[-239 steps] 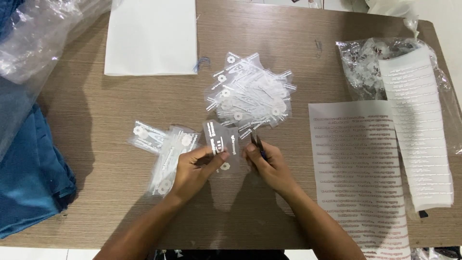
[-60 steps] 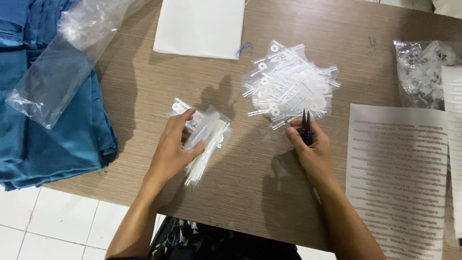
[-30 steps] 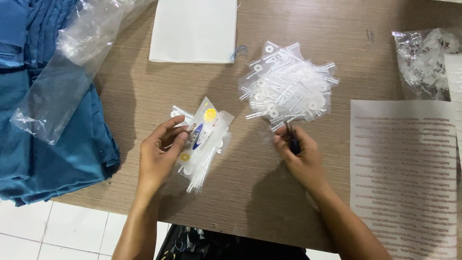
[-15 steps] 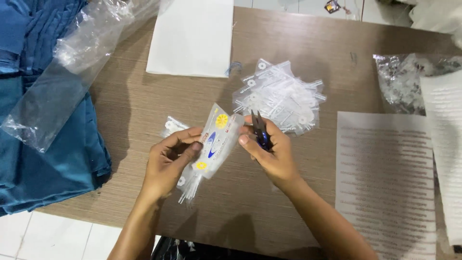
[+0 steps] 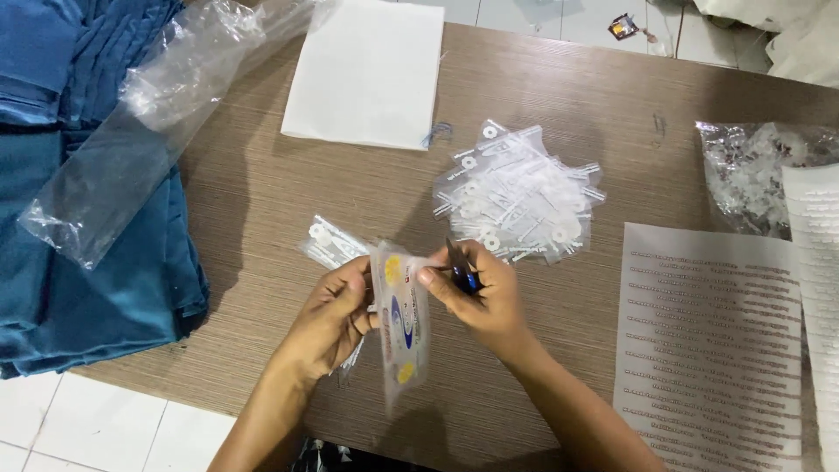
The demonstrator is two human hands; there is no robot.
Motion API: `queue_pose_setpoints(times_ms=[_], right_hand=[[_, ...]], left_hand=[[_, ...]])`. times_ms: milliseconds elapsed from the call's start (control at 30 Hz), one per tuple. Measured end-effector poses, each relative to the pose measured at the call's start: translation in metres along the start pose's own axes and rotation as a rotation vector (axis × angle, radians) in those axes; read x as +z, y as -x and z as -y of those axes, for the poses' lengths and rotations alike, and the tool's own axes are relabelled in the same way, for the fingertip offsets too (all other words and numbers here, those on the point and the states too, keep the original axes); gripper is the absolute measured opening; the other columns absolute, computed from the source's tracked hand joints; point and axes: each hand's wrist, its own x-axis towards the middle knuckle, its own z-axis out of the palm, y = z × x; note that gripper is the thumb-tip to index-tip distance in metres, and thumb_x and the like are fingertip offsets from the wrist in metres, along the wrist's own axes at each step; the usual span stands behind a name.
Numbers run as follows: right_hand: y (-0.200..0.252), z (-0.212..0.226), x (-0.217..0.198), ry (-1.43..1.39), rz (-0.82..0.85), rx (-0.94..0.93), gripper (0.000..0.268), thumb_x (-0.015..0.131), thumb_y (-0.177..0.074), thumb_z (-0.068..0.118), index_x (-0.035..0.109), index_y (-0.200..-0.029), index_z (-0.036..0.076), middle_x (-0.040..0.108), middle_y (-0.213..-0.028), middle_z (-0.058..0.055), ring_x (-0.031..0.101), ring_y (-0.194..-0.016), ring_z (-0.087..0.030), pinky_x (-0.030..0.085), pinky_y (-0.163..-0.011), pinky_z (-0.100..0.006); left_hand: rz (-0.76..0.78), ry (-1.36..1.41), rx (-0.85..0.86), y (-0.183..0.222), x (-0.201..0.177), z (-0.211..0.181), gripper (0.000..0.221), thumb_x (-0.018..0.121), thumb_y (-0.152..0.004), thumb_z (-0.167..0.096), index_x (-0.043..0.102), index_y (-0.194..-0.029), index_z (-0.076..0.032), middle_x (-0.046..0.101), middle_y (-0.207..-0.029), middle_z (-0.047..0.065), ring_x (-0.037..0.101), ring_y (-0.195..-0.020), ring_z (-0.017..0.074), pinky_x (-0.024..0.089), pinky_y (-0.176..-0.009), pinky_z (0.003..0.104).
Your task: Organizing and inspecting small plastic packets containing labels, using a nipper tool to trim them.
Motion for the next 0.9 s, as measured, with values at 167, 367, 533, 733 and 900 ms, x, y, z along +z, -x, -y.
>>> queue_pose_setpoints(times_ms=[167, 367, 533, 733, 900], right_hand=[[-0.006, 0.011, 0.001, 0.148, 0.013, -0.275, 0.015, 0.084, -0.080, 0.003, 0.071, -0.087, -0.001, 0.073, -0.074, -0.015, 0.058, -0.052, -0.016, 0.043, -0.047, -0.026], [-0.002, 0.033, 0.012, 0.221, -0.002, -0.318, 0.009, 0.078, -0.085, 0.001, 0.069, -0.086, 0.000, 0.072, -0.079, -0.016, 0.056, -0.050, -0.017, 0.043, -0.047, -0.030], [0.008, 0.018, 0.010, 0.166, 0.023, -0.312, 0.012, 0.078, -0.082, -0.005, 0.067, -0.084, -0.002, 0.073, -0.079, -0.019, 0.069, -0.061, -0.023, 0.047, -0.051, -0.031], [0.001, 0.039, 0.018, 0.135, 0.050, -0.258, 0.009, 0.074, -0.088, 0.002, 0.066, -0.090, 0.000, 0.076, -0.080, -0.018, 0.056, -0.052, -0.013, 0.041, -0.047, -0.028], [0.004, 0.008, -0.009, 0.036, -0.005, -0.184, 0.013, 0.070, -0.094, 0.008, 0.058, -0.096, 0.001, 0.068, -0.069, -0.014, 0.057, -0.049, -0.013, 0.045, -0.046, -0.023]], left_hand=[[0.037, -0.005, 0.043, 0.001, 0.018, -0.004, 0.089, 0.076, -0.076, -0.052, 0.053, -0.139, 0.007, 0.068, -0.122, 0.020, 0.073, -0.097, 0.0221, 0.066, -0.077, 0.040], [0.176, -0.126, 0.105, 0.011, 0.044, -0.027, 0.094, 0.083, -0.072, -0.052, 0.052, -0.141, 0.004, 0.066, -0.121, 0.030, 0.069, -0.072, 0.0133, 0.066, -0.070, 0.033], [0.253, -0.164, 0.192, 0.007, 0.031, -0.019, 0.089, 0.085, -0.076, -0.045, 0.052, -0.137, 0.011, 0.062, -0.121, 0.035, 0.066, -0.104, 0.0430, 0.056, -0.093, 0.061], [0.156, -0.138, 0.180, 0.010, 0.030, -0.021, 0.089, 0.094, -0.062, -0.038, 0.057, -0.129, 0.008, 0.065, -0.116, 0.029, 0.065, -0.106, 0.0377, 0.053, -0.092, 0.053], [0.036, -0.105, 0.170, 0.009, 0.016, -0.024, 0.079, 0.092, -0.062, -0.029, 0.059, -0.126, 0.005, 0.065, -0.121, 0.027, 0.063, -0.115, 0.0396, 0.048, -0.102, 0.055]])
